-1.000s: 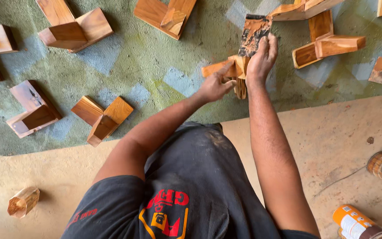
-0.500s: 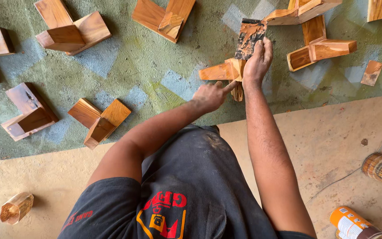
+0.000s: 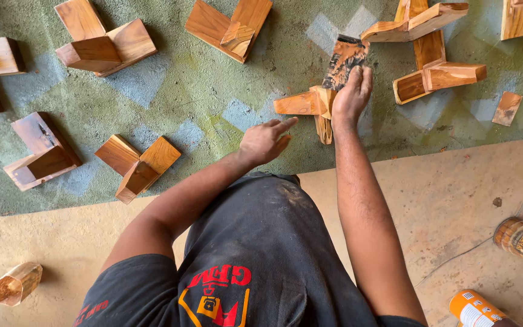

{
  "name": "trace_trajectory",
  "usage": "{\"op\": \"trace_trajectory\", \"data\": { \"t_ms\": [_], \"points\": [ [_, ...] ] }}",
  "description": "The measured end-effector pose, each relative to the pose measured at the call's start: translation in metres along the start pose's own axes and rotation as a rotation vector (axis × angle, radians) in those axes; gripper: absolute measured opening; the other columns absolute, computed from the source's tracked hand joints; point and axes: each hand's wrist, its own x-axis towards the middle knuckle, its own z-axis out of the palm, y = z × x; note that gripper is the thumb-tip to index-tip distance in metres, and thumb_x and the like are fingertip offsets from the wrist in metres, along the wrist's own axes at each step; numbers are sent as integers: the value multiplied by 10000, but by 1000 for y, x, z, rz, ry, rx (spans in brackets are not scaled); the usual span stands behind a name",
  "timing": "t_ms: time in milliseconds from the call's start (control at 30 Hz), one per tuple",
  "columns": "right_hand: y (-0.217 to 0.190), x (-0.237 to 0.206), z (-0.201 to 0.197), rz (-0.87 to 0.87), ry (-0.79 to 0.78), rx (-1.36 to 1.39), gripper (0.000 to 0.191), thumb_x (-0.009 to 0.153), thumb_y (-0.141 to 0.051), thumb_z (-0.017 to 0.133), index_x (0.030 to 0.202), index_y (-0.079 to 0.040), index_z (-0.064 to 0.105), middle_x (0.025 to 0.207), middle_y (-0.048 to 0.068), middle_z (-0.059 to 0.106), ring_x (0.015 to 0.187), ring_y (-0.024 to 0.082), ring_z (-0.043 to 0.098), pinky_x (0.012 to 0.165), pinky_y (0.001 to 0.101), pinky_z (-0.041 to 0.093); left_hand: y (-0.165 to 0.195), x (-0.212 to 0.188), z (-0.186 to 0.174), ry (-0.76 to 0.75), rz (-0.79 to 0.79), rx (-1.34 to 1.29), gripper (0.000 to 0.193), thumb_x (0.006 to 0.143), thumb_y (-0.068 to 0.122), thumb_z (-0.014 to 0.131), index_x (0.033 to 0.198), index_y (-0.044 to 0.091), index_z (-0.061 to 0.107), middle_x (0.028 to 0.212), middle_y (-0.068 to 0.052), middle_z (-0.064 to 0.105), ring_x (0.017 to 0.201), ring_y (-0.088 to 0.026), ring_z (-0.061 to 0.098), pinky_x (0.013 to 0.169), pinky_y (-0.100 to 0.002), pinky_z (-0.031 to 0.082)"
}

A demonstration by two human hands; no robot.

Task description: The person sands multiple small wooden L-shaped pieces using a sanding block. They pick up each piece, sand its surfaces, and place it back on the floor among other similar pieces.

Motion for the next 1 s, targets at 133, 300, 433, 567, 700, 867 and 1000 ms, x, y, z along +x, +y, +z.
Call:
{"op": "trace_trajectory", "data": {
  "t_ms": [133,300,433,567,700,867,1000],
  "points": [
    [13,-36,-7,27,-22,211,222,1057,-269,393,908,-116,452,839,3,533,698,112,540,611,308,498,-26,-16,8,186,-64,-246,510,1043,382,507,1538,280,434,1287,-70,664,894,-168,751,747,-350,641],
    [42,-110,-19,-125,-19,302,205,1127,-232,422,1020,-69,489,962,21,484,871,121,467,786,291,448,-49,-24,13,401,-63,-578,517,1019,318,624,1511,184,534,1224,-78,731,930,-177,776,848,-337,612],
    [65,-130,-25,-74,-104,459,202,1112,-236,437,1099,-53,522,1027,41,516,958,146,495,891,306,448,-47,-17,12,389,-245,-890,625,987,342,619,1558,147,451,1286,-84,716,913,-188,752,777,-331,617],
    [83,-122,-38,217,-119,705,217,1042,-255,436,1125,-89,549,1090,55,613,1029,177,609,919,332,517,-34,-15,16,350,-333,-1268,689,991,346,611,1593,145,342,1333,-132,647,1044,-178,712,763,-355,635],
    [94,-122,-44,450,-104,786,225,1101,-315,466,1120,-114,565,982,61,622,858,194,602,727,341,487,-29,-21,22,286,-284,-1232,715,995,326,593,1615,157,279,1391,-128,618,1087,-197,708,787,-357,652],
    [84,-114,-29,348,100,293,232,1083,-299,453,1089,-104,580,966,27,611,780,167,558,609,348,402,-31,-23,26,245,-285,-1235,705,1004,286,592,1613,168,256,1403,-129,584,1117,-196,704,806,-356,661],
    [72,-113,-14,308,205,319,115,1090,-200,427,1102,-160,534,1024,-59,583,940,39,574,835,195,445,-30,-24,24,231,-260,-1092,649,1013,251,579,1604,215,315,1429,-115,569,1117,-191,694,828,-336,659]
  ]
}}
